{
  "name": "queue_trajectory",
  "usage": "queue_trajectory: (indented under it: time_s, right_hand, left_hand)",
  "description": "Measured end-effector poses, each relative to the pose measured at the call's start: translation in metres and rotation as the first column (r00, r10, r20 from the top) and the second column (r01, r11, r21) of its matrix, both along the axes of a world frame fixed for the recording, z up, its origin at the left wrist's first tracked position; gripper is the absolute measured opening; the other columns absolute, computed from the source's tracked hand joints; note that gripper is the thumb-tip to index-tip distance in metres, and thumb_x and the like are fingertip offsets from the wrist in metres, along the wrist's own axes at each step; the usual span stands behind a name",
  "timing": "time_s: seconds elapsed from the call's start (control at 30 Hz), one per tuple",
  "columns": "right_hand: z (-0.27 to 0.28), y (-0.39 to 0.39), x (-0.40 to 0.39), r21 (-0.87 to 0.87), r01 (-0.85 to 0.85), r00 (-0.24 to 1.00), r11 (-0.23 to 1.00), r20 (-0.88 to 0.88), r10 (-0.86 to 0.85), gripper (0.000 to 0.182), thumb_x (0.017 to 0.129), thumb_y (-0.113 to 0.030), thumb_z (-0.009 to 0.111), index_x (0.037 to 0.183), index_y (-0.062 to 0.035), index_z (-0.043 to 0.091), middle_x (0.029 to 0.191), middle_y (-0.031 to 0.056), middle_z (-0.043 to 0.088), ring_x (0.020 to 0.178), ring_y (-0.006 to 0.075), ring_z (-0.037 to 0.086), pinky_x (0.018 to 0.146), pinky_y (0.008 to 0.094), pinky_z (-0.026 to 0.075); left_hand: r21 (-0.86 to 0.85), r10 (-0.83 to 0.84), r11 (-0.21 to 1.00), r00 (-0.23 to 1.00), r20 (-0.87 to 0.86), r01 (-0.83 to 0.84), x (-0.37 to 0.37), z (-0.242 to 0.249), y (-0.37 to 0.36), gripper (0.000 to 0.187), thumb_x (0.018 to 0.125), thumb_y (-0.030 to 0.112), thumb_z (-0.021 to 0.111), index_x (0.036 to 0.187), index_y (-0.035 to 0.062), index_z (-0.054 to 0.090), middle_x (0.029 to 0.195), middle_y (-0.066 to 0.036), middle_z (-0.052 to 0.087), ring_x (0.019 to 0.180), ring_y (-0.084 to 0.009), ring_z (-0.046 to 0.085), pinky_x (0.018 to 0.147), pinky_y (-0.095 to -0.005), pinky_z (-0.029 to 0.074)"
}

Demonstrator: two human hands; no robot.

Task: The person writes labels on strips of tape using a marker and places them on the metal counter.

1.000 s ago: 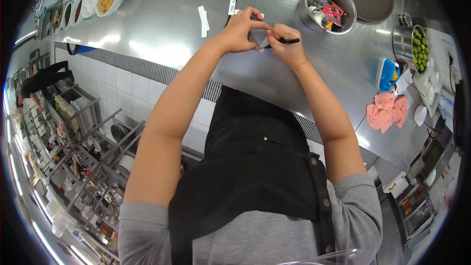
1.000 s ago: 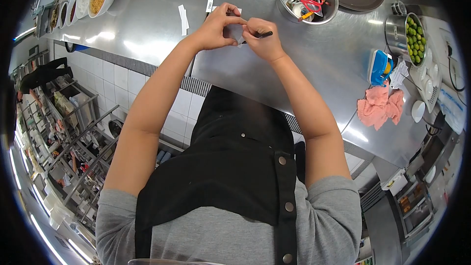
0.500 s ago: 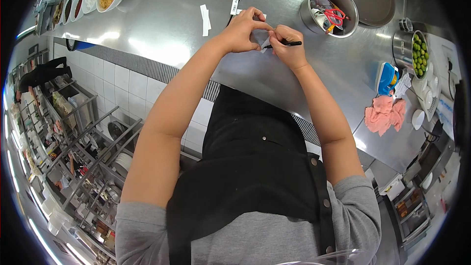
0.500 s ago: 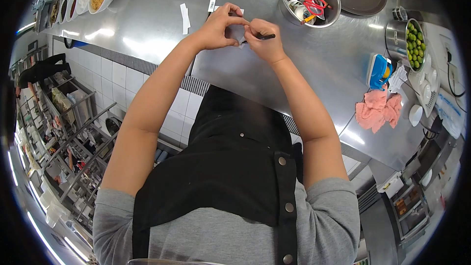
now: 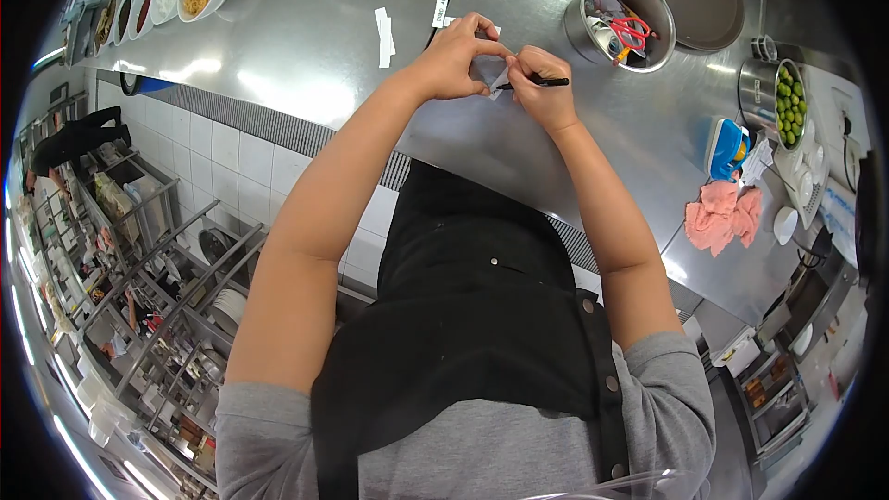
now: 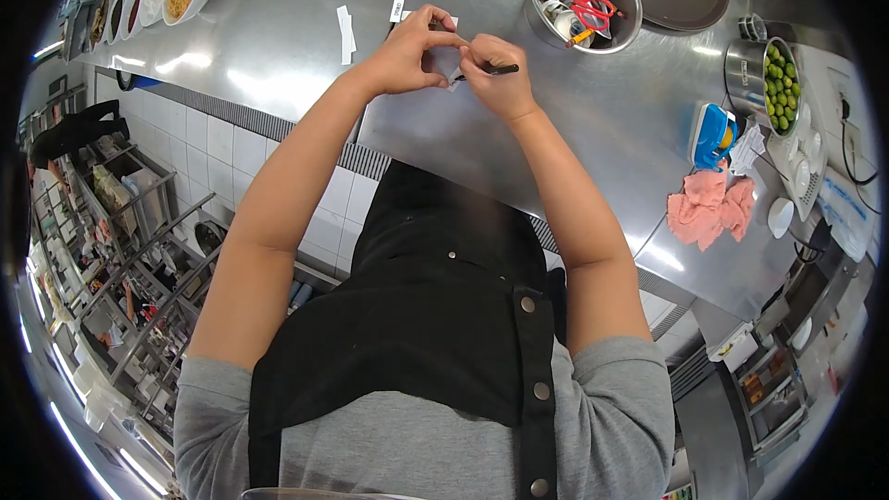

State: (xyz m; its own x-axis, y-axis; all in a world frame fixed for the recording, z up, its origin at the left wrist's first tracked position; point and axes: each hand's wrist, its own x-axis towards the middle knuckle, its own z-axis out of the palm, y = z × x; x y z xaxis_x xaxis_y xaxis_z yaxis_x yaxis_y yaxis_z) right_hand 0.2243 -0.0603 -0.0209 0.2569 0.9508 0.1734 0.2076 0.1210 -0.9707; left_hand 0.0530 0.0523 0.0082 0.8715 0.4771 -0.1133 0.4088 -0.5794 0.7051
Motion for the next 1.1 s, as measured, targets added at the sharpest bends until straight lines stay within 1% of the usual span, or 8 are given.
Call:
queue_trajectory:
  time_s: [0.23,0.33,0.5,0.63,0.83,0.9,1.0,1.1]
  right_hand:
    - [0.0032,-0.0005,0.0009,0.029,-0.009,1.0,1.0,0.01,0.009,0.032,0.086,0.005,0.069,0.068,0.001,0.043,0.063,0.0067,0.041,0.056,0.0153,0.038,0.052,0.0332,0.032]
    - [0.0024,-0.0012,0.0001,-0.038,0.033,0.993,0.999,-0.109,-0.037,0.032,0.086,0.005,0.069,0.068,0.001,0.043,0.063,0.0067,0.041,0.056,0.0155,0.038,0.052,0.0331,0.033]
    - [0.0058,-0.001,0.0004,0.039,0.005,1.0,0.999,0.031,-0.006,0.032,0.085,0.006,0.069,0.068,0.0014,0.043,0.063,0.0066,0.042,0.056,0.0158,0.038,0.052,0.0333,0.033]
    - [0.0006,-0.0009,0.0004,0.009,0.023,0.999,1.0,-0.039,-0.023,0.031,0.085,0.006,0.069,0.067,0.0013,0.044,0.063,0.0066,0.042,0.055,0.0162,0.038,0.052,0.0334,0.033]
    - [0.0062,-0.0004,0.0,0.063,0.013,0.999,0.998,0.045,-0.016,0.031,0.085,0.006,0.068,0.067,0.0008,0.044,0.063,0.0067,0.042,0.055,0.0168,0.039,0.052,0.0333,0.033]
    - [0.0045,-0.0013,-0.0008,0.018,0.032,0.999,0.999,-0.027,-0.032,0.03,0.085,0.006,0.068,0.067,0.001,0.044,0.063,0.0065,0.042,0.056,0.0167,0.039,0.052,0.0335,0.033]
    - [0.0047,-0.0015,0.0007,0.018,0.004,1.0,1.0,0.012,-0.004,0.03,0.084,0.006,0.068,0.067,0.0013,0.044,0.063,0.0073,0.042,0.056,0.0175,0.039,0.053,0.0338,0.034]
    - [0.0062,-0.0003,0.0015,0.091,0.019,0.995,0.996,0.097,-0.027,0.029,0.084,0.006,0.068,0.067,0.0014,0.044,0.063,0.008,0.041,0.056,0.0183,0.04,0.053,0.034,0.034]
  left_hand:
    - [-0.007,0.002,1.0,1.0,0.011,-0.002,0.0002,0.0014,-0.0001,0.062,0.06,0.013,0.089,0.118,0.0278,0.076,0.129,-0.004,0.052,0.126,-0.0265,0.05,0.112,-0.0413,0.041]
    - [-0.011,0.001,1.0,1.0,0.016,0.0,-0.0003,0.001,0.0001,0.061,0.06,0.013,0.088,0.118,0.028,0.077,0.129,-0.004,0.052,0.126,-0.0266,0.05,0.112,-0.0411,0.041]
    - [-0.012,0.013,1.0,1.0,0.003,-0.013,0.0006,0.002,-0.0011,0.06,0.061,0.013,0.088,0.117,0.0284,0.077,0.128,-0.003,0.052,0.126,-0.0261,0.05,0.112,-0.0406,0.041]
    - [-0.018,0.009,1.0,1.0,0.007,-0.009,0.0001,0.0026,-0.001,0.059,0.061,0.013,0.088,0.117,0.0281,0.077,0.128,-0.003,0.053,0.126,-0.0256,0.05,0.112,-0.0402,0.041]
    - [-0.018,0.015,1.0,1.0,0.008,-0.015,0.0006,0.0027,-0.0015,0.059,0.06,0.014,0.089,0.117,0.0291,0.078,0.127,-0.002,0.053,0.126,-0.0251,0.05,0.111,-0.0401,0.041]
    - [-0.02,0.021,1.0,1.0,0.007,-0.021,0.0003,0.0035,-0.0019,0.059,0.06,0.014,0.089,0.116,0.0293,0.078,0.127,-0.002,0.053,0.126,-0.025,0.05,0.111,-0.04,0.041]
    - [-0.005,-0.001,1.0,1.0,0.019,0.001,0.001,0.0033,-0.0015,0.061,0.059,0.015,0.092,0.117,0.0222,0.076,0.129,-0.005,0.051,0.125,-0.0277,0.05,0.107,-0.0408,0.044]
    - [-0.019,0.014,1.0,1.0,0.001,-0.014,0.0006,0.0044,-0.0014,0.06,0.06,0.014,0.088,0.117,0.0295,0.078,0.127,-0.002,0.053,0.127,-0.0248,0.05,0.111,-0.0398,0.041]
